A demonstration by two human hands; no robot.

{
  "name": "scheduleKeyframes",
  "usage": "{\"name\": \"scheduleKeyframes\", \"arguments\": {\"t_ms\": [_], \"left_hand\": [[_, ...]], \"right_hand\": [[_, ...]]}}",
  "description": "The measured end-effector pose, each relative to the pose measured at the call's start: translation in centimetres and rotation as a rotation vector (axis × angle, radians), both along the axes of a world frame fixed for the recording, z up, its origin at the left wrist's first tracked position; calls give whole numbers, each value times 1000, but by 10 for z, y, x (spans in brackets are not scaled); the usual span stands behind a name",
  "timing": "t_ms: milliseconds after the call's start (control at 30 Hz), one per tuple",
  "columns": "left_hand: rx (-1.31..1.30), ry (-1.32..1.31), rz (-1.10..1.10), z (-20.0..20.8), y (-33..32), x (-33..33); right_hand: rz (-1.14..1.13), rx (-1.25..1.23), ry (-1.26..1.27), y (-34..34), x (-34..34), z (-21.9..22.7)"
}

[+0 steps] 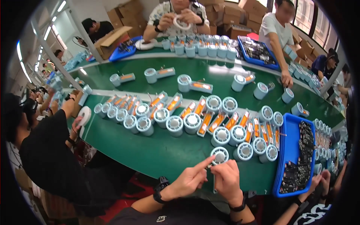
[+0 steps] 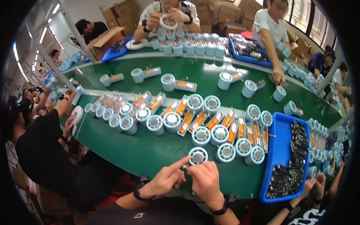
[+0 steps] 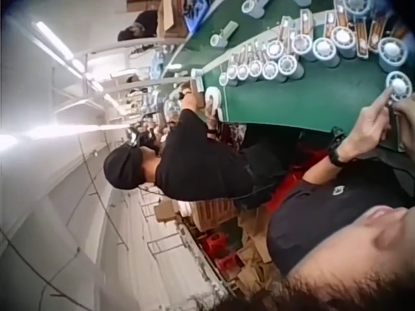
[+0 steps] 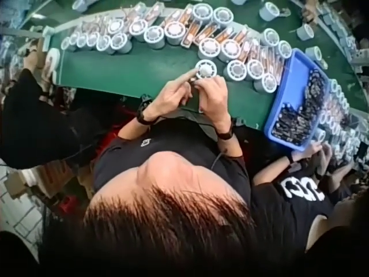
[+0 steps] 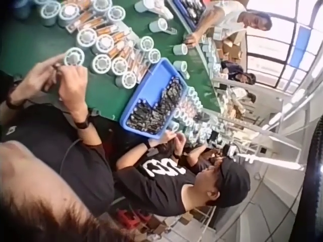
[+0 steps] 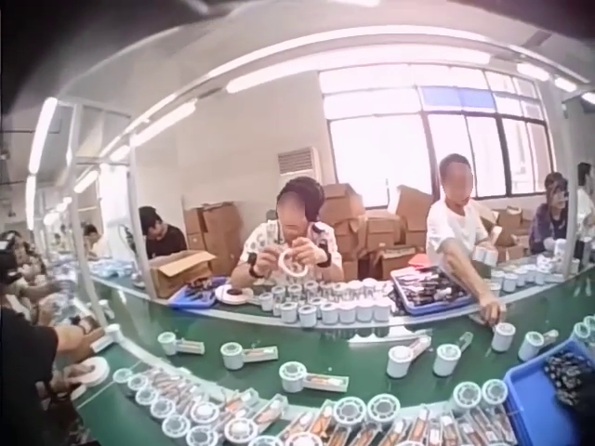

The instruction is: The person picks up a battery and a circuit board, connects the battery wires to the board, and presses the board into a fan housing. They then place the assembled fan onto the table and repeat the process.

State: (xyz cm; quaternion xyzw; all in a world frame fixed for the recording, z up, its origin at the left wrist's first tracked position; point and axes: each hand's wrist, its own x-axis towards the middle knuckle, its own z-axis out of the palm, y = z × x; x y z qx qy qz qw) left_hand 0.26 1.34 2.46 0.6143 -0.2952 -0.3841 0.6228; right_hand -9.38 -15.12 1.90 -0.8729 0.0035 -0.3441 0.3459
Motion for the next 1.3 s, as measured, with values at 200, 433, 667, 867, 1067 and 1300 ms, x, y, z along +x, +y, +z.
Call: {"name": "scheduleKeyframes", "arguments": {"t_ms": [200,433,667,867,1067,1300], "left_hand": [[-79,-182,-38,-14,7,0],[-69,-153,-48,-15,7,0],[-139,-41,-62,-17,7,-6],[-132,99,-16,-21,4,-10],[-197,35,1,-27,8,-4],[-187,-58,68,-26,-2,-15]], "right_hand": [[19,41,24,8,-9,-3],[10,-11,12,12,-1,-1],[-51,-44,7,15,-3,-9],[-105,-81,-30,11,-5,-8],[-80,-94,-18,9,0,-3],[-130,-206,-2,5,-6,-6]]}}
